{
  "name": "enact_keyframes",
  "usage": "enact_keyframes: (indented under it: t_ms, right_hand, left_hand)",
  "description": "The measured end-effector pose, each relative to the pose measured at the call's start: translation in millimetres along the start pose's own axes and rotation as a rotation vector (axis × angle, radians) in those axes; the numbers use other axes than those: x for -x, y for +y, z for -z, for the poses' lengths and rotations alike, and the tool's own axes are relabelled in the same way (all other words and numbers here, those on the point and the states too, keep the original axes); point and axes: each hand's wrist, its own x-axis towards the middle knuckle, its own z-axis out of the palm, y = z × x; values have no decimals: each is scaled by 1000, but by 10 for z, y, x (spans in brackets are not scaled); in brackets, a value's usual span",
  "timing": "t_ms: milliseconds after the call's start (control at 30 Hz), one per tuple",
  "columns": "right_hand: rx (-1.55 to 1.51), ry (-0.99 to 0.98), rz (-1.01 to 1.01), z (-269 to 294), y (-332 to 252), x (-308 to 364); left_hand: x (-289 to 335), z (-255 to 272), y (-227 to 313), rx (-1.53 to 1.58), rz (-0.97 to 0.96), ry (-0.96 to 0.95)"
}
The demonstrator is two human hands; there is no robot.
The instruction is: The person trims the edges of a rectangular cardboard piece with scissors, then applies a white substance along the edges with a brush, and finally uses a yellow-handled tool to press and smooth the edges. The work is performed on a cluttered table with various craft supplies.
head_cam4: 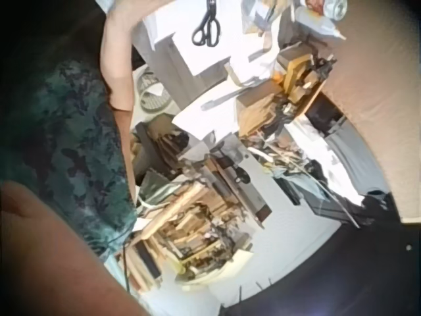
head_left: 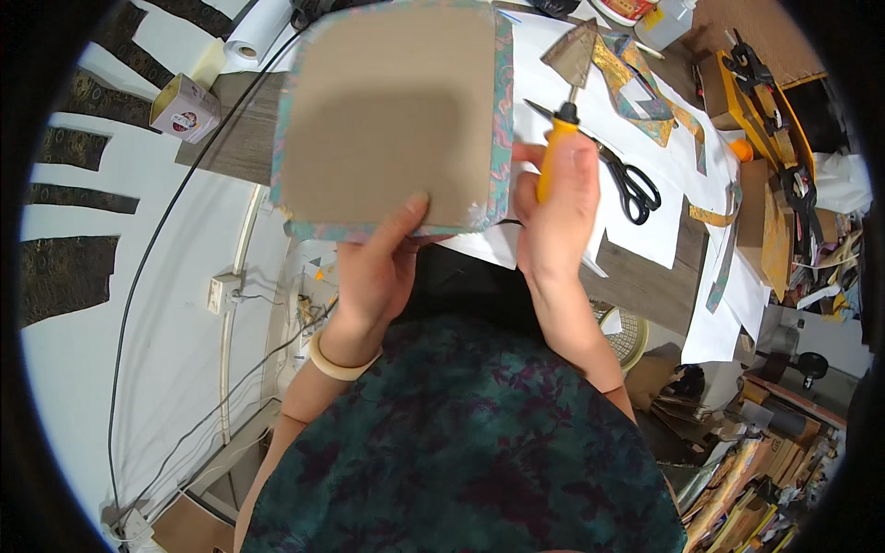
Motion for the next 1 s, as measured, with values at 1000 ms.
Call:
enact_keyframes:
  t_ms: [1000]
  right_hand:
    - [715,-112,799,724,383,539]
  left_hand:
    - [82,-506,332,200,20,52]
